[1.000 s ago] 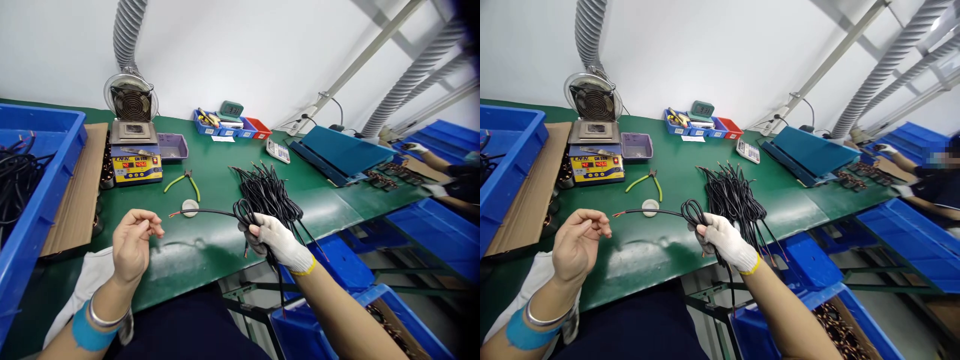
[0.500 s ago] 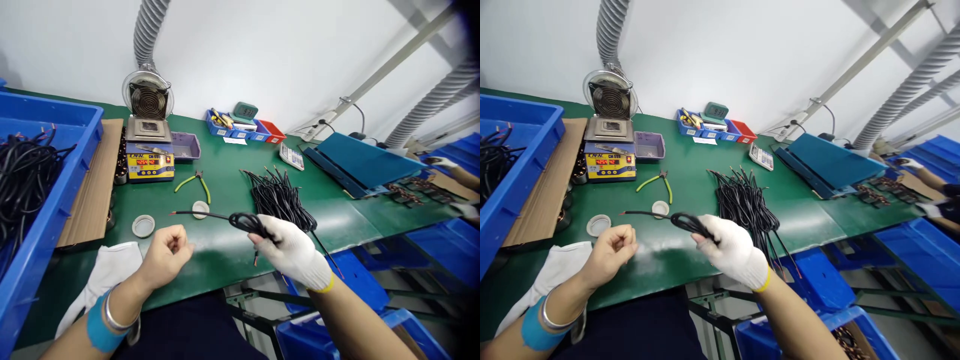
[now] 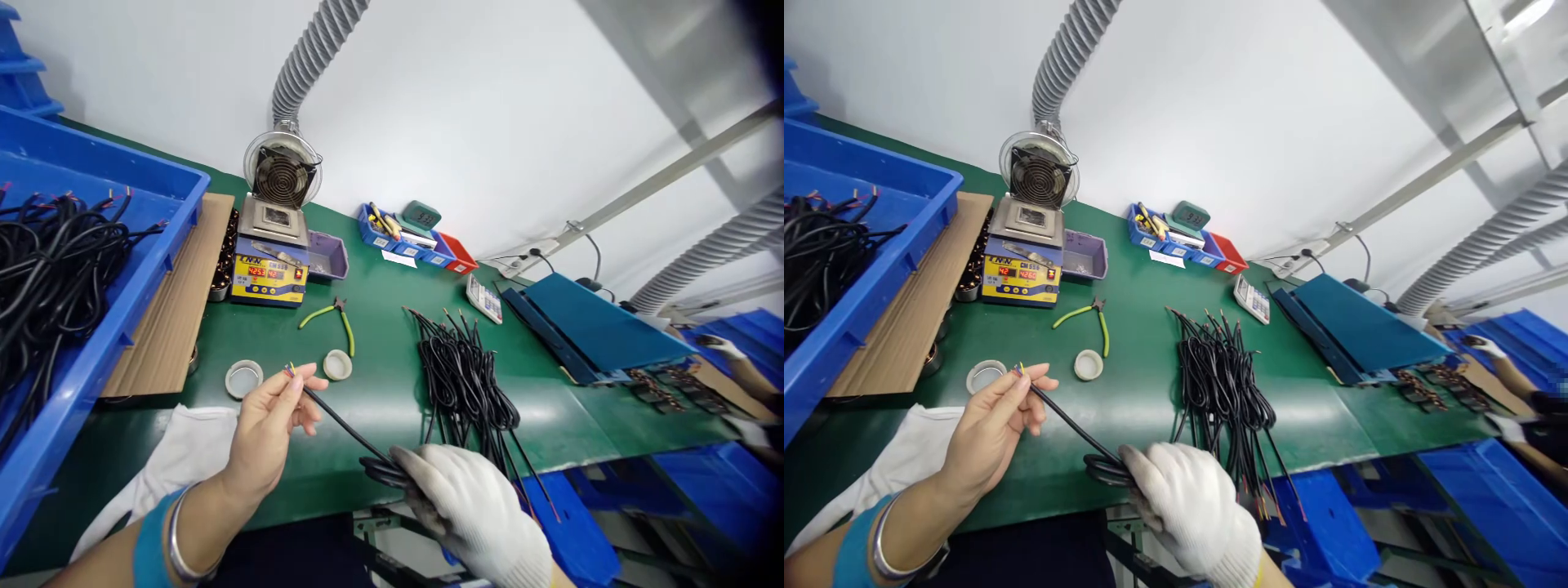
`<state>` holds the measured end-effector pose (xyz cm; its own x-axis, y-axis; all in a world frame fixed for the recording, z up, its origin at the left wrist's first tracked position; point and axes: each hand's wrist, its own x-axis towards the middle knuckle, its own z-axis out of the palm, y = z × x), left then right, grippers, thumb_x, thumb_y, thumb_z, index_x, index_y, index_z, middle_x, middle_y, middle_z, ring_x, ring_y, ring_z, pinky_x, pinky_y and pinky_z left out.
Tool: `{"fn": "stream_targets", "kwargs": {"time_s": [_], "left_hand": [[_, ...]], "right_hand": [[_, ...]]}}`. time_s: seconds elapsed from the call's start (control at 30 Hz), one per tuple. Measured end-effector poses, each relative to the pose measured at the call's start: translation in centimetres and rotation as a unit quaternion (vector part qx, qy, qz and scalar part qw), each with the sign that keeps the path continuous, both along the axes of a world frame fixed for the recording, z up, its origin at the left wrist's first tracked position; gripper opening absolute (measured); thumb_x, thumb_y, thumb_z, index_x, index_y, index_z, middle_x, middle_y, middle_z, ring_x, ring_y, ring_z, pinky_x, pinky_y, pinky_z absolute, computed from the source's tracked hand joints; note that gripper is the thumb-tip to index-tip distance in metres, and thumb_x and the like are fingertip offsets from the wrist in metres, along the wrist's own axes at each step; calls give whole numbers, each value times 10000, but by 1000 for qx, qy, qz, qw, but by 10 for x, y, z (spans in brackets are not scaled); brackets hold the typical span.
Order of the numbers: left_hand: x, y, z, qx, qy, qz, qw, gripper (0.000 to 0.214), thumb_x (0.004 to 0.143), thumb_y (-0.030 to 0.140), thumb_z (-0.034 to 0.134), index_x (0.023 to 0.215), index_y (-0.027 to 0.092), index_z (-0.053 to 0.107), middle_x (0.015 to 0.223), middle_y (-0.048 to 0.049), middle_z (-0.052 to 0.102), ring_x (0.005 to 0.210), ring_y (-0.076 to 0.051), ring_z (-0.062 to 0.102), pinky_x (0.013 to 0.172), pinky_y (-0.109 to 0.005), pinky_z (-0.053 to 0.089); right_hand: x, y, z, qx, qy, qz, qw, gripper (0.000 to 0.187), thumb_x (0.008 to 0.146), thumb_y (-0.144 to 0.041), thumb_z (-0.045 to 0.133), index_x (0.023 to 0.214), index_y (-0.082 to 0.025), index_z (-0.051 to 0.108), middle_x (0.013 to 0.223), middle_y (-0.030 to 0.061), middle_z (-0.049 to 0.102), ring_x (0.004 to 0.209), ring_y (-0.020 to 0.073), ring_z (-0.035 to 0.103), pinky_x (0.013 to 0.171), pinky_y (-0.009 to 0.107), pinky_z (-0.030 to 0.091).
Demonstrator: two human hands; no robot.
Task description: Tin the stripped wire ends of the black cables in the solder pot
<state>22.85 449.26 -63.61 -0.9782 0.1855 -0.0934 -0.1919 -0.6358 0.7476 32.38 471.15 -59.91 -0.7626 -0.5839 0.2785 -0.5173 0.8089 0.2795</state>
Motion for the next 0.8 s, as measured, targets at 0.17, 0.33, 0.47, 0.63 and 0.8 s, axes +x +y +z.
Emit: {"fn": "stream_targets", "kwargs": {"time_s": [0.17, 0.33, 0.47, 0.63, 0.8], "left_hand": [[1, 1, 0, 12, -9, 3, 1000, 353, 696, 408, 742, 936, 149, 727, 837, -84, 693, 553, -117, 570, 455, -233, 496], [-3, 2, -1, 13, -4, 36, 999, 345, 673, 412, 762, 922, 175, 740, 776, -22, 646, 535, -92, 557, 485, -233, 527], [-6, 1, -4, -8, 1, 77, 997, 299, 640, 376, 797, 839, 160, 739, 740, -11, 652, 543, -76, 567, 524, -200, 540], [-10, -1, -6, -21, 18, 107, 994, 293, 607, 368, 819, 725, 134, 687, 697, -29, 686, 571, -99, 614, 521, -171, 529], [-10, -1, -4, -22, 20, 104, 994, 284, 626, 339, 813, 710, 134, 635, 733, -31, 711, 542, -92, 629, 520, -167, 528]], "right_hand": [[1, -4, -5, 2, -35, -7, 999, 283, 858, -137, 361, 1124, -172, 450, 650, -8, 530, 524, 140, 446, 536, 305, 166], [1, -16, -5, -15, -73, 8, 997, 306, 824, -139, 387, 1123, -196, 419, 668, -17, 548, 532, 145, 479, 530, 309, 169], [-1, -31, -7, 11, -143, 12, 990, 376, 766, -215, 491, 1132, -227, 407, 705, -24, 577, 541, 155, 515, 512, 312, 140], [-9, -50, -3, 68, -246, -12, 967, 325, 757, -314, 552, 1068, -253, 480, 741, -29, 615, 554, 142, 544, 478, 307, 117], [-11, -58, -1, 79, -269, -27, 959, 301, 765, -342, 547, 1049, -250, 509, 769, -17, 636, 567, 136, 556, 470, 298, 124]]}}
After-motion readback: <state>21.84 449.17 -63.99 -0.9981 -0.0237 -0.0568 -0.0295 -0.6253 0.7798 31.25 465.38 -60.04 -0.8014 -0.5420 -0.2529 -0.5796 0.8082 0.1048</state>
